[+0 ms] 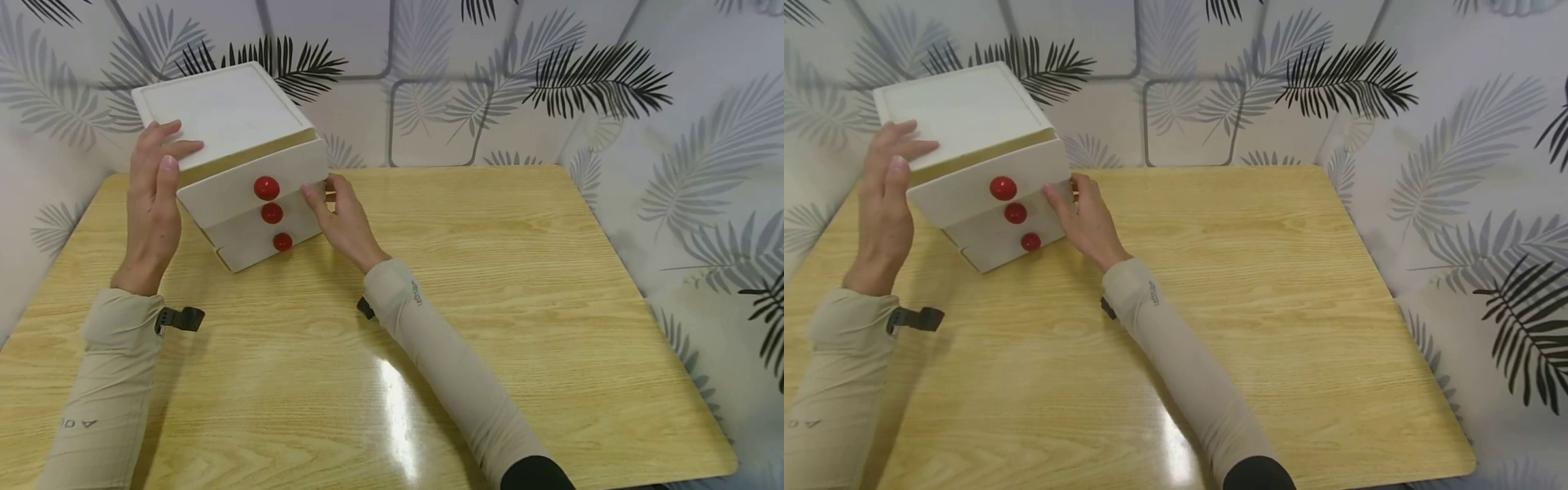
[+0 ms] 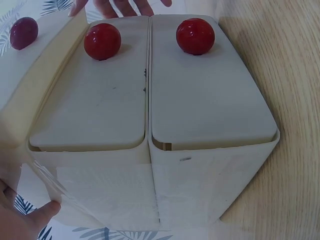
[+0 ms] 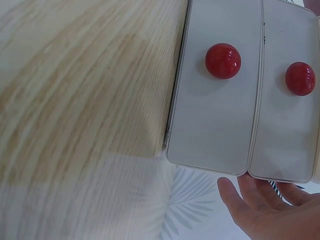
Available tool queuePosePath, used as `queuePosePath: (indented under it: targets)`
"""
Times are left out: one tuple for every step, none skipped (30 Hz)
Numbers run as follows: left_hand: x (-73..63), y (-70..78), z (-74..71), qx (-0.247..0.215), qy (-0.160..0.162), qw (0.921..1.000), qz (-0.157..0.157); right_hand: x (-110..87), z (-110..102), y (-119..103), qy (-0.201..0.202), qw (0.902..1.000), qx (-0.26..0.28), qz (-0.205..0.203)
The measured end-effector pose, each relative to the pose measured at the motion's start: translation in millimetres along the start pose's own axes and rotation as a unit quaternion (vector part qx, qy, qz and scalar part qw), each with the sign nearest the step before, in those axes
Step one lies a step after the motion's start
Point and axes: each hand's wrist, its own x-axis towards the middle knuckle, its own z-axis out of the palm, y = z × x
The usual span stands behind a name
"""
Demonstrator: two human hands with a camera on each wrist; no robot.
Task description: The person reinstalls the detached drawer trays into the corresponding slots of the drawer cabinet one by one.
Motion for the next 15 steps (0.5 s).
queuePosePath:
  targets:
    - [0.1, -0.9, -0.2, 0.000, 0.000, 1.0000, 0.000, 0.4, 0.3, -0.2, 0.000, 1.0000, -0.001, 0.001]
    - [0.3, -2.1, -0.4, 0.001, 0.000, 1.0000, -0.001, 0.7, 0.6, -0.3, 0.000, 1.0000, -0.004, 0.001]
    - [0.6, -3.4, -0.5, 0.001, 0.000, 1.0000, -0.001, 0.9, 0.9, -0.3, 0.000, 1.0000, -0.004, 0.002]
    - [0.6, -4.6, -0.6, 0.002, -0.001, 1.0000, -0.002, 0.9, 1.1, -0.3, 0.000, 1.0000, -0.005, 0.003]
    - [0.7, -5.8, -0.8, 0.002, -0.001, 1.0000, -0.002, 1.0, 1.4, -0.3, 0.000, 1.0000, -0.006, 0.003]
    - [0.7, -6.9, -0.9, 0.002, -0.002, 1.0000, -0.002, 1.1, 1.6, -0.1, 0.001, 1.0000, -0.007, 0.003]
    - [0.7, -7.8, -1.0, 0.001, -0.003, 1.0000, -0.002, 1.1, 1.9, -0.1, 0.002, 1.0000, -0.008, 0.003]
    - [0.8, -8.5, -1.1, 0.002, -0.003, 1.0000, -0.002, 1.1, 2.1, -0.2, 0.002, 1.0000, -0.009, 0.003]
    - [0.9, -9.0, -1.2, 0.002, -0.003, 1.0000, -0.002, 1.2, 2.3, -0.4, 0.003, 0.9999, -0.009, 0.004]
    - [0.9, -9.3, -1.4, 0.002, -0.004, 1.0000, -0.003, 1.4, 2.7, -0.5, 0.004, 0.9999, -0.011, 0.005]
    - [0.9, -9.4, -1.6, 0.002, -0.004, 1.0000, -0.003, 1.6, 3.0, -0.8, 0.005, 0.9999, -0.011, 0.006]
    - [0.9, -9.4, -1.7, 0.000, -0.004, 1.0000, -0.003, 1.7, 3.1, -1.3, 0.006, 0.9999, -0.012, 0.008]
    - [1.0, -9.2, -1.9, 0.000, -0.006, 1.0000, -0.004, 1.7, 3.3, -1.7, 0.007, 0.9999, -0.012, 0.009]
    - [1.0, -9.0, -2.1, 0.000, -0.006, 1.0000, -0.004, 1.8, 3.3, -2.2, 0.008, 0.9998, -0.012, 0.010]
    - [0.9, -8.8, -2.4, -0.001, -0.008, 1.0000, -0.004, 2.0, 3.5, -2.6, 0.009, 0.9998, -0.012, 0.012]
